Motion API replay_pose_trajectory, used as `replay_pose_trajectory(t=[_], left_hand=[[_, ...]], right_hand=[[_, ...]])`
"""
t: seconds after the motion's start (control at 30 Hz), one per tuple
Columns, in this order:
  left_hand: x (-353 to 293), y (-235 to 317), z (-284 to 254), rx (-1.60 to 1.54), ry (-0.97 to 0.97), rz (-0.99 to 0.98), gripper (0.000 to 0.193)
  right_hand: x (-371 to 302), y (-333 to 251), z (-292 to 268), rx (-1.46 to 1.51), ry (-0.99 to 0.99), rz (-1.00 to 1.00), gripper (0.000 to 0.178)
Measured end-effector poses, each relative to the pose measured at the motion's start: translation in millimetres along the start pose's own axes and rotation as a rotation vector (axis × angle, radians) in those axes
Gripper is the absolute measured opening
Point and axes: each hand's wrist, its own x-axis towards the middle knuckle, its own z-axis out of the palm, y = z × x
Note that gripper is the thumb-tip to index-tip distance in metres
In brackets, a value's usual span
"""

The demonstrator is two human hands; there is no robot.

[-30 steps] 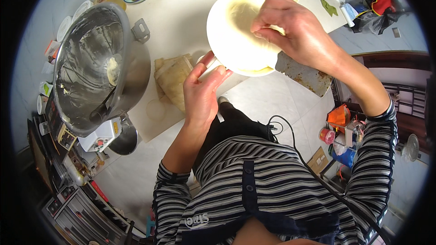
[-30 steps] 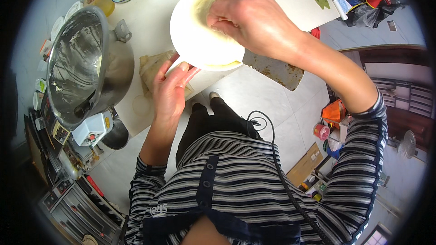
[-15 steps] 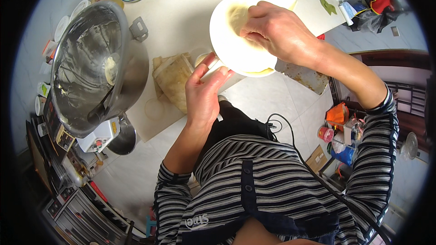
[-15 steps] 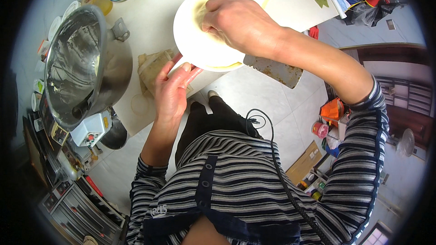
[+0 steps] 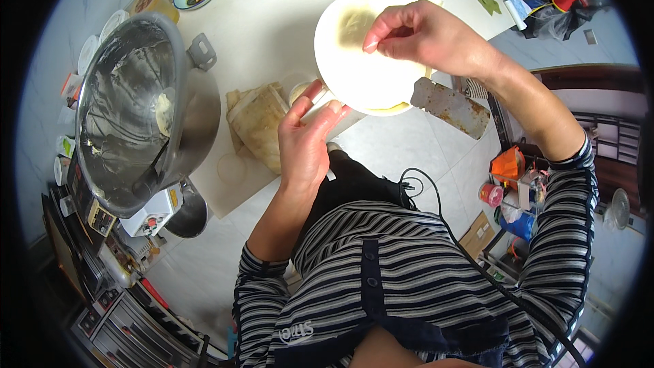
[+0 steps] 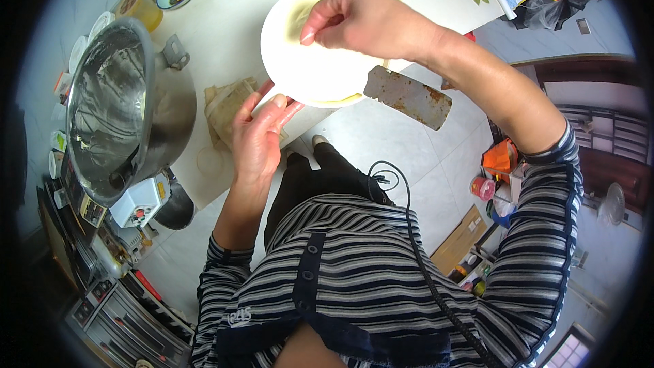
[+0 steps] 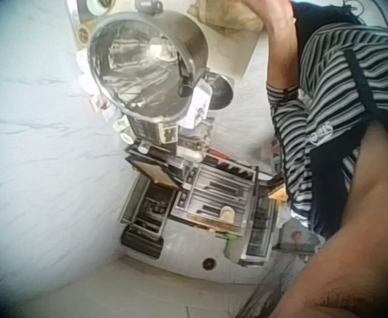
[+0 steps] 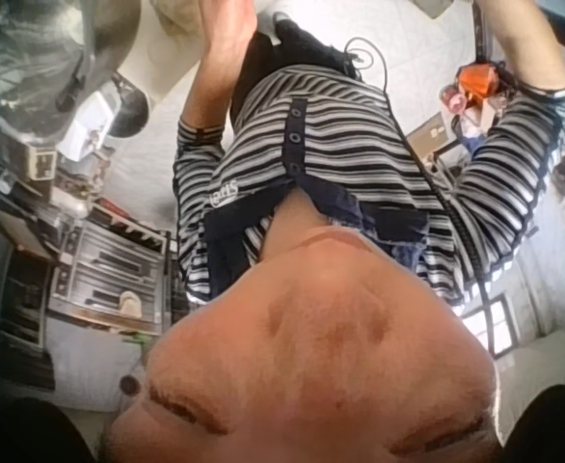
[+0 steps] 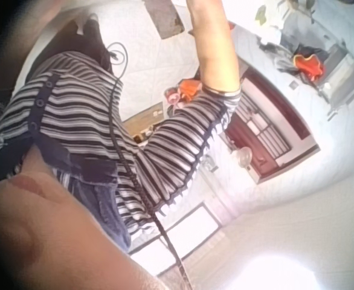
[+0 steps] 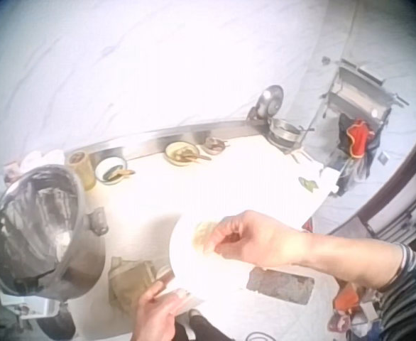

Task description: The person scoops dough from a stand mixer bowl into a white bowl using a ladle and a bench scraper, then washes the mixer whisk attachment in the sink with a sponge and running water.

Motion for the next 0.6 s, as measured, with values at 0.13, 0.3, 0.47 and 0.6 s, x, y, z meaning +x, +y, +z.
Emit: replay_pose_trajectory(t=[0.13,0.3,0.47,0.6], left_hand=[[3.9,-0.7,-1.2,-0.031,-0.019,-0.039,0.038],[8.7,-1.8,-2.8,-0.03,-0.04,-0.059,0.043],[11.4,-0.6,-1.0,-0.02,-0.027,-0.084,0.042],[13.1,-1.4,-0.6,-0.015,-0.017,-0.072,0.037]], right_hand=[[0.7,1.6,-5.4,0.144,0.025,0.11,0.016],[-1.7,5.4,-6.5,0.456,0.003,0.2,0.016],[-9.1,4.5,-11.7,0.724,-0.053,0.245,0.017],[-13.8,3.6,-11.4,0.826,-0.051,0.194,0.018]])
